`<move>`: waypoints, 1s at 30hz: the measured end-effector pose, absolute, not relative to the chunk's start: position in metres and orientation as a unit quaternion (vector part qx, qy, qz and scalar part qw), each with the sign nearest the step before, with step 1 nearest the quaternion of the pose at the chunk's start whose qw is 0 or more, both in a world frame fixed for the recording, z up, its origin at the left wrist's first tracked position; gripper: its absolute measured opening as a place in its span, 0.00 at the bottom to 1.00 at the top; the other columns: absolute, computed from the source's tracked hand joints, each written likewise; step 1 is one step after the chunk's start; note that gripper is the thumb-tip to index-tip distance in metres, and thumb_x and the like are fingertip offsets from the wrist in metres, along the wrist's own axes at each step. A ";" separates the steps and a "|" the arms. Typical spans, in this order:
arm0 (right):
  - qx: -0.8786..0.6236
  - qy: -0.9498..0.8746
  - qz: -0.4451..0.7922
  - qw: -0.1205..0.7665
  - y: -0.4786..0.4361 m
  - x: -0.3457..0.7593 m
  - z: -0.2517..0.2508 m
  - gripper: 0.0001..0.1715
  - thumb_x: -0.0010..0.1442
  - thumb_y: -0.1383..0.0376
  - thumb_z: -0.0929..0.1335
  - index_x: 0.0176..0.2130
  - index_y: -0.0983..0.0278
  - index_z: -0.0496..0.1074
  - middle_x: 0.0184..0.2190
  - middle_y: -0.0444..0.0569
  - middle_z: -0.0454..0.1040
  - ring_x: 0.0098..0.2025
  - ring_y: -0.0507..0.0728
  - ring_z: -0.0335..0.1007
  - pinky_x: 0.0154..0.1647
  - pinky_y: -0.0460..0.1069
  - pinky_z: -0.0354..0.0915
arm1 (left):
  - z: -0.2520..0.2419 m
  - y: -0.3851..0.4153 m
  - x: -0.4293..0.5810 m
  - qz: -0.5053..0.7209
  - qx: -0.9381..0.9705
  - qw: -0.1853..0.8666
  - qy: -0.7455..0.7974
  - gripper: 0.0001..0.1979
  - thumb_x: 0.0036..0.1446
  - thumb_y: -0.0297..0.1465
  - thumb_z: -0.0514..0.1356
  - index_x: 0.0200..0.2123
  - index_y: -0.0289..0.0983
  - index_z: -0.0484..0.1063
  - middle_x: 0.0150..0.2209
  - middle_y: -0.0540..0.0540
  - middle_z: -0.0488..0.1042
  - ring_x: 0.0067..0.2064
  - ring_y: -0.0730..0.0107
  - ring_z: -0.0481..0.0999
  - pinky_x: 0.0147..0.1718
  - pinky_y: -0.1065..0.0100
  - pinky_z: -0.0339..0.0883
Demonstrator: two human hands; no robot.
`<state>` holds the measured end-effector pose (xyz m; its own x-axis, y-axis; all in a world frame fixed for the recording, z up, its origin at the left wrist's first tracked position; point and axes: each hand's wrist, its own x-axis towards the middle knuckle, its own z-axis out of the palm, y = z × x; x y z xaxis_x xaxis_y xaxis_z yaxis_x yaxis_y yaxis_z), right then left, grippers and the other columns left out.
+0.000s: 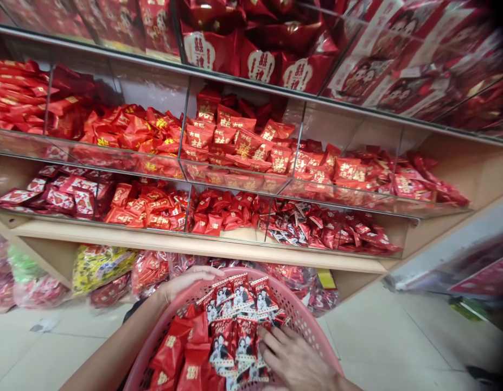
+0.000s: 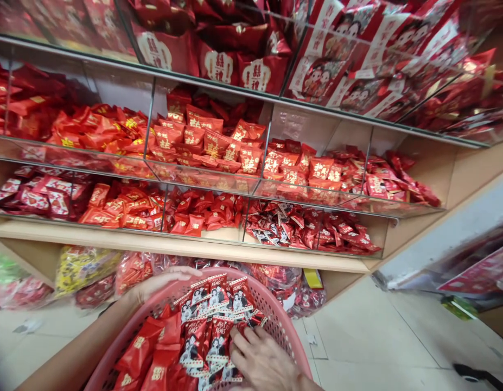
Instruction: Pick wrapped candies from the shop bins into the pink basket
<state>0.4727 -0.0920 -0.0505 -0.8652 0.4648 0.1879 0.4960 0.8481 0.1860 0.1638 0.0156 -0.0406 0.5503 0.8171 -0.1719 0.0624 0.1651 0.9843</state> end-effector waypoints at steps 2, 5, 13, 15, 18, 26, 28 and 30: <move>-0.268 -0.950 -0.120 0.105 -0.078 0.475 -0.027 0.30 0.55 0.43 0.58 0.43 0.64 0.66 0.46 0.53 0.70 0.40 0.59 0.66 0.40 0.53 0.63 | -0.038 0.015 0.164 0.285 0.592 0.649 0.385 0.14 0.51 0.30 0.56 0.42 0.39 0.75 0.49 0.47 0.72 0.54 0.61 0.66 0.56 0.65 0.51; -0.336 -0.918 -0.131 0.166 -0.035 0.481 0.017 0.19 0.61 0.55 0.58 0.45 0.64 0.64 0.45 0.56 0.69 0.44 0.58 0.66 0.41 0.51 0.64 | -0.036 0.015 0.164 0.279 0.605 0.638 0.386 0.14 0.52 0.30 0.56 0.41 0.39 0.75 0.48 0.48 0.72 0.54 0.61 0.66 0.56 0.65 0.51; -0.603 -0.784 -0.054 0.139 0.095 0.488 0.059 0.11 0.56 0.63 0.65 0.41 0.62 0.64 0.41 0.51 0.65 0.40 0.56 0.66 0.35 0.48 0.60 | -0.030 0.012 0.167 0.280 0.572 0.662 0.395 0.15 0.49 0.31 0.56 0.41 0.39 0.75 0.46 0.48 0.74 0.52 0.59 0.67 0.55 0.62 0.52; -0.590 -0.797 -0.040 0.120 0.109 0.484 0.054 0.10 0.53 0.67 0.67 0.38 0.62 0.66 0.40 0.49 0.65 0.41 0.55 0.65 0.35 0.47 0.58 | -0.029 0.011 0.167 0.282 0.571 0.659 0.400 0.14 0.49 0.31 0.57 0.40 0.39 0.75 0.46 0.48 0.74 0.52 0.60 0.67 0.55 0.63 0.52; -0.586 -0.801 -0.024 0.121 0.119 0.479 0.050 0.04 0.52 0.71 0.66 0.32 0.64 0.67 0.37 0.50 0.66 0.39 0.55 0.65 0.34 0.47 0.56 | -0.029 0.011 0.166 0.285 0.574 0.657 0.397 0.14 0.50 0.31 0.57 0.40 0.40 0.76 0.46 0.48 0.74 0.52 0.60 0.67 0.56 0.63 0.52; -0.558 -0.796 0.066 0.228 0.121 0.494 0.061 0.06 0.53 0.68 0.64 0.25 0.64 0.64 0.29 0.47 0.69 0.34 0.54 0.65 0.35 0.47 0.57 | -0.027 0.012 0.166 0.274 0.587 0.643 0.409 0.14 0.49 0.31 0.57 0.40 0.40 0.75 0.46 0.49 0.74 0.53 0.60 0.66 0.56 0.64 0.52; -0.551 -0.784 0.105 0.268 0.117 0.502 0.064 0.08 0.54 0.64 0.64 0.25 0.63 0.63 0.26 0.45 0.69 0.31 0.53 0.65 0.33 0.47 0.59 | -0.029 0.013 0.166 0.275 0.588 0.642 0.407 0.14 0.49 0.31 0.57 0.41 0.40 0.75 0.47 0.49 0.73 0.53 0.60 0.66 0.56 0.64 0.52; -0.547 -0.765 0.148 0.307 0.110 0.508 0.066 0.11 0.54 0.60 0.64 0.26 0.63 0.61 0.24 0.45 0.69 0.28 0.52 0.65 0.31 0.47 0.61 | -0.031 0.014 0.166 0.273 0.596 0.636 0.407 0.14 0.50 0.31 0.56 0.41 0.40 0.75 0.48 0.49 0.73 0.54 0.60 0.66 0.56 0.64 0.51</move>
<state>0.5078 0.1099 0.0664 -0.2138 0.9272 0.3075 0.7460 0.3582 -0.5614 0.1660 0.0138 -0.0306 0.5202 0.8322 -0.1919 0.1382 0.1397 0.9805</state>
